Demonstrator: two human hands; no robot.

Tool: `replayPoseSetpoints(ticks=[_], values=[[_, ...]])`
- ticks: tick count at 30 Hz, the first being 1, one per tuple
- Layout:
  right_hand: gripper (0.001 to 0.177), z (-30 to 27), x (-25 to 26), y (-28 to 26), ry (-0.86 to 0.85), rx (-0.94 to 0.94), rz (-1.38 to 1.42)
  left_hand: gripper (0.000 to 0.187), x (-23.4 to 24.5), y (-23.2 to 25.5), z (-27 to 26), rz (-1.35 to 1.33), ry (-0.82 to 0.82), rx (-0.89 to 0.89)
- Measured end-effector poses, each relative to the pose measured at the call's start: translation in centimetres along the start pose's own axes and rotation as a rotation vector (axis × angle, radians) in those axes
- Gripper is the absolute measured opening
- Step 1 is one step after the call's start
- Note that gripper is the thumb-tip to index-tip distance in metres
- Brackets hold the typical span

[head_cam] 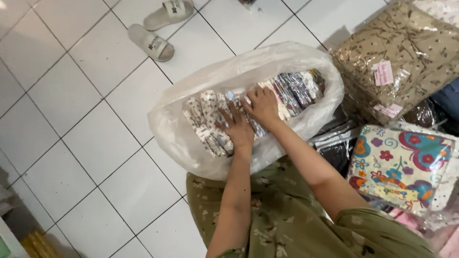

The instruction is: The person places packaged clothes into a suitcase and then organizes various bundles of patterned garments into a large plastic bag by hand while sitting on the floor.

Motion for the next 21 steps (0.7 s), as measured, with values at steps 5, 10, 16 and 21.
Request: replayPoseSetpoints(ticks=[5,10,16,21], values=[[0.039,-0.7,-1.8,0.2,0.144,0.029,-0.018,0.066,-1.3,0.3,-1.2,-0.202,0.065,-0.057],[0.038,5.7,-9.8,0.7,0.007,0.074,-0.093,0.057,-0.5,0.3,-4.5,-0.282,0.144,-0.12],[0.04,5.7,-8.4,3.9,-0.011,0.009,0.592,0.063,1.2,0.2,-3.2,-0.243,0.114,-0.129],[0.022,-0.7,-1.4,8.1,0.195,-0.146,0.576,0.064,4.6,-0.7,-2.4,-0.455,0.036,-0.02]])
Point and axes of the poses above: each hand's wrist, its own z-axis towards the middle knuckle, its own x-axis out of the back of the hand, y = z × x, the point moved 8 cm from there along z, towards the middle knuckle
